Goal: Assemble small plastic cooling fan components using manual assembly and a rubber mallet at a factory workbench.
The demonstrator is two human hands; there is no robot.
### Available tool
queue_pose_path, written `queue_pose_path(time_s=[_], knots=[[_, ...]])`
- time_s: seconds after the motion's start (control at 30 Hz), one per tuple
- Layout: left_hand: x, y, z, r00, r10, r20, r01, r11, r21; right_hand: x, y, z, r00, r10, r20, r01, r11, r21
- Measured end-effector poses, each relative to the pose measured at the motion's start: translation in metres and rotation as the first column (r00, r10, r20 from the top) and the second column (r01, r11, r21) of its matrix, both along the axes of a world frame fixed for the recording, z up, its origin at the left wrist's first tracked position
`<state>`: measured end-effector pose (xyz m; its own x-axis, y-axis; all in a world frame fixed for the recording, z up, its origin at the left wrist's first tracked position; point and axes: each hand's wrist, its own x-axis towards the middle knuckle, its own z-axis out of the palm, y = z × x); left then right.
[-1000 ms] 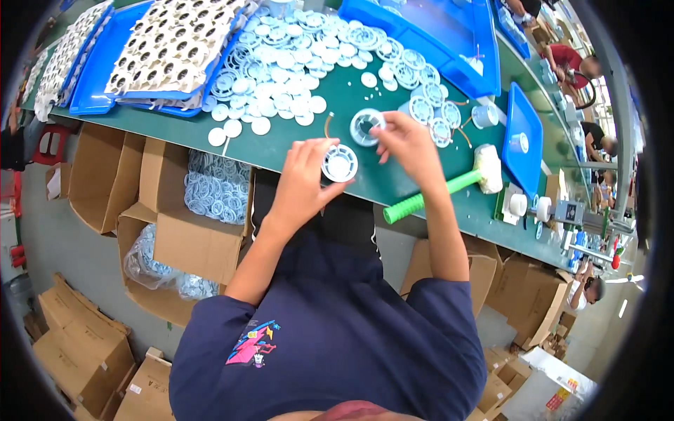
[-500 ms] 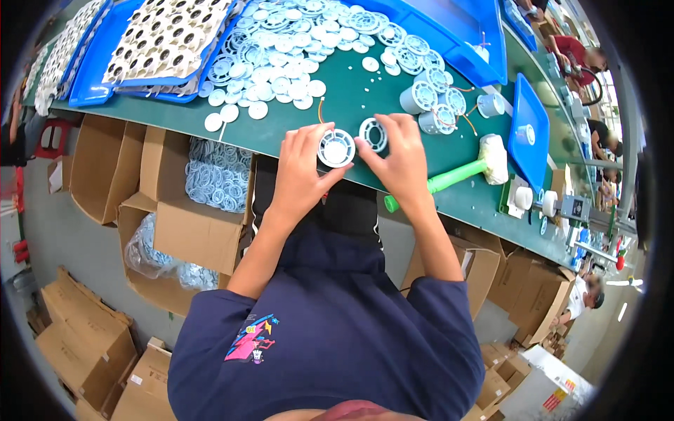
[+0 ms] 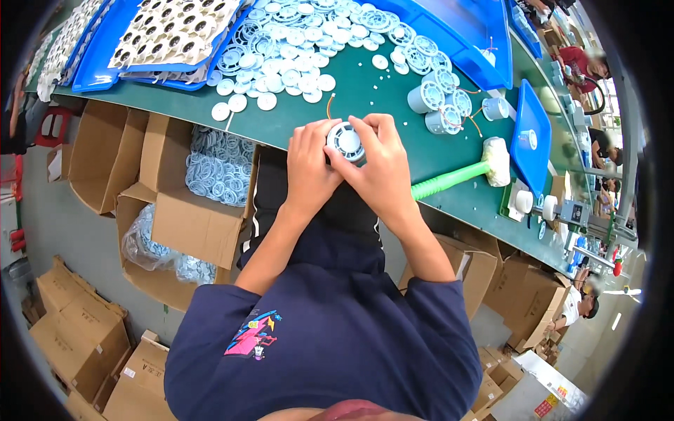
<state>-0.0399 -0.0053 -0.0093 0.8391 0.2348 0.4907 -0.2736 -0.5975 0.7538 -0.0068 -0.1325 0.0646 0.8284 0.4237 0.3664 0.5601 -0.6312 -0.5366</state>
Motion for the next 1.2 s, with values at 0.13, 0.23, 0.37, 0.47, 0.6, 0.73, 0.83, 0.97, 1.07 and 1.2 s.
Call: queue_pose_path(time_s=[0.13,0.23,0.37,0.47,0.6,0.73,0.83,0.97,1.07,1.2], knots=[[0.0008,-0.0038,-0.0001,1.000,0.023,-0.001,-0.023,1.000,-0.003,-0.0029,0.0049,0.0000,0.997,-0.078,0.017,0.079,0.996,-0.029],[0.0023,-0.0059,-0.0037,0.998,0.055,0.007,-0.055,0.998,-0.016,-0.0033,0.0086,0.0020,0.994,-0.106,0.025,0.108,0.993,-0.051],[0.0022,-0.0067,-0.0022,0.998,0.064,0.022,-0.064,0.998,-0.011,0.0006,0.0054,-0.0039,0.993,-0.053,0.103,0.063,0.994,-0.089],[0.0020,-0.0060,-0.0023,0.998,0.065,0.017,-0.065,0.998,-0.007,0.0000,0.0045,-0.0019,0.995,-0.040,0.092,0.049,0.994,-0.096],[0.0029,-0.0063,-0.0035,0.997,0.065,0.029,-0.064,0.998,-0.010,-0.0007,0.0073,-0.0014,0.996,-0.054,0.073,0.061,0.993,-0.097],[0.0018,-0.0047,-0.0023,0.998,0.058,0.035,-0.058,0.998,0.001,-0.0008,0.0066,-0.0023,0.996,-0.045,0.076,0.053,0.994,-0.099],[0.0003,-0.0041,-0.0021,0.999,0.043,0.017,-0.043,0.999,0.005,-0.0020,0.0068,-0.0027,0.997,-0.048,0.063,0.054,0.994,-0.090],[-0.0027,-0.0037,-0.0017,0.999,0.033,0.016,-0.033,0.999,-0.024,-0.0051,0.0087,-0.0034,0.994,-0.092,0.053,0.094,0.994,-0.047],[-0.0031,-0.0035,-0.0021,0.999,0.015,0.032,-0.015,1.000,-0.026,-0.0066,0.0073,-0.0025,0.994,-0.100,0.052,0.103,0.993,-0.050],[-0.0026,-0.0036,-0.0010,0.999,0.019,0.033,-0.018,1.000,-0.017,-0.0047,0.0073,-0.0014,0.993,-0.096,0.061,0.098,0.995,-0.030]])
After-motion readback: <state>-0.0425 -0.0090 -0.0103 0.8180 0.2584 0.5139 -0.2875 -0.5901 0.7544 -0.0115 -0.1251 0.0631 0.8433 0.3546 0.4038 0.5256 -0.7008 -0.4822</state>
